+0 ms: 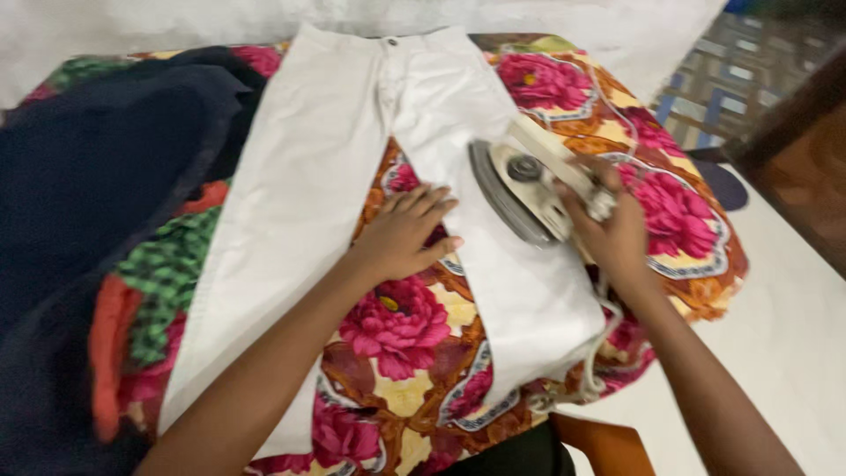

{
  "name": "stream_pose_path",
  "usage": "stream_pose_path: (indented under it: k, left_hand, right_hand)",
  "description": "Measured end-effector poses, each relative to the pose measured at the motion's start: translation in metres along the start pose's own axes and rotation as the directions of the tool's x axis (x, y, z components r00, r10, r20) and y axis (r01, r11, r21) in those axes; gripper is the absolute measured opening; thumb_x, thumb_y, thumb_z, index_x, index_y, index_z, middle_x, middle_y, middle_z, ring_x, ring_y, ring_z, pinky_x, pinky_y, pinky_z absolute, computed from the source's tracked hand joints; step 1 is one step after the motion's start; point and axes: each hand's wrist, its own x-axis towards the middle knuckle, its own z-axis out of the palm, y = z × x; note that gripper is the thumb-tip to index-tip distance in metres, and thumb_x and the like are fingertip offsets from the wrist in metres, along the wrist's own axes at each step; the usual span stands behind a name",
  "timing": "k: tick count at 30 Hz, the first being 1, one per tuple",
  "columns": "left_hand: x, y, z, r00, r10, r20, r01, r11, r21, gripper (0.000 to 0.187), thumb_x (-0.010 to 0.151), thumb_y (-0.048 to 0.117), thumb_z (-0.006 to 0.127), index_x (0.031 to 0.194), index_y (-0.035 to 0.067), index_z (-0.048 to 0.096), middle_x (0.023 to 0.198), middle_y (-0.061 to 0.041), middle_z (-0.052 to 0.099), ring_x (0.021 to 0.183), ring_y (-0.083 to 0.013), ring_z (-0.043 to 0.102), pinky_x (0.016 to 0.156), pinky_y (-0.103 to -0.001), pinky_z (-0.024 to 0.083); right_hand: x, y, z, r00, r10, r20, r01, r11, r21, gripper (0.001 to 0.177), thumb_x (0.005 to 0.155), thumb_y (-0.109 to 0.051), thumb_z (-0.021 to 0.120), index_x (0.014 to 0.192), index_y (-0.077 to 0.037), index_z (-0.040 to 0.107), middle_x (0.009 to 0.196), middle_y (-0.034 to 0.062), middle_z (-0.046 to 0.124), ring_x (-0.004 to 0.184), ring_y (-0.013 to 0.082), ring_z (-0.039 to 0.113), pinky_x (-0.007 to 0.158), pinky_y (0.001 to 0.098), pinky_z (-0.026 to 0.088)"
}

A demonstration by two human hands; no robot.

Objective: The person irons a pair of white trousers laid out on a floral-patterned bed. They use a handheld electric iron to smooth the fabric, moving it back and forth along the legs and waist area. The person adjusts the trousers with their hands to ensure even coverage and folds the garment at the end of the process.

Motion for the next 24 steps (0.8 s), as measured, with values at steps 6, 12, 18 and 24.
stream_pose_path:
  k: [6,12,18,24]
  left_hand:
    - [-0.001,0.001,-0.003,1.000,-0.004,-0.005,0.004,1.000,0.002,0.067,0.101,0.058,0.048,0.148,0.010,0.050,0.158,-0.015,0.045,0.147,-0.0378,0.037,0.117,-0.056,0.028]
    - [-0.004,0.002,-0.004,1.000,0.009,-0.018,-0.009,1.000,0.006,0.067,0.102,0.059,0.048,0.147,0.010,0.050,0.157,-0.015,0.046,0.147,-0.0375,0.038,0.119,-0.055,0.028]
    - [-0.002,0.002,-0.003,1.000,0.006,0.007,-0.006,1.000,0.001,0.065,0.102,0.057,0.048,0.149,0.012,0.050,0.159,-0.015,0.043,0.148,-0.0379,0.035,0.119,-0.056,0.026]
    - [-0.001,-0.001,-0.008,0.999,-0.026,0.041,0.029,0.998,-0.055,0.064,0.100,0.056,0.051,0.149,0.014,0.049,0.160,-0.013,0.042,0.149,-0.0374,0.035,0.118,-0.057,0.028]
  right_hand:
    - [0.029,-0.018,-0.002,0.997,-0.015,0.071,0.022,0.995,-0.099,0.043,0.094,-0.038,0.074,0.130,-0.018,0.060,0.092,0.0133,0.074,0.074,0.0301,0.072,0.067,0.0425,0.052]
    - [-0.010,-0.051,-0.004,0.987,-0.117,0.106,0.135,0.973,-0.185,0.034,0.095,-0.027,0.077,0.126,-0.018,0.064,0.077,0.0114,0.067,0.067,0.0291,0.066,0.061,0.0428,0.049]
    - [0.016,-0.033,0.025,0.956,-0.292,-0.035,0.294,0.940,0.173,0.030,0.102,-0.007,0.070,0.130,-0.009,0.059,0.116,0.0129,0.071,0.101,0.0218,0.069,0.088,0.0366,0.053]
    - [0.043,-0.009,0.046,0.964,-0.267,-0.020,0.263,0.933,0.247,0.034,0.102,-0.005,0.069,0.133,-0.008,0.056,0.138,0.0154,0.064,0.124,0.0220,0.063,0.101,0.0349,0.050]
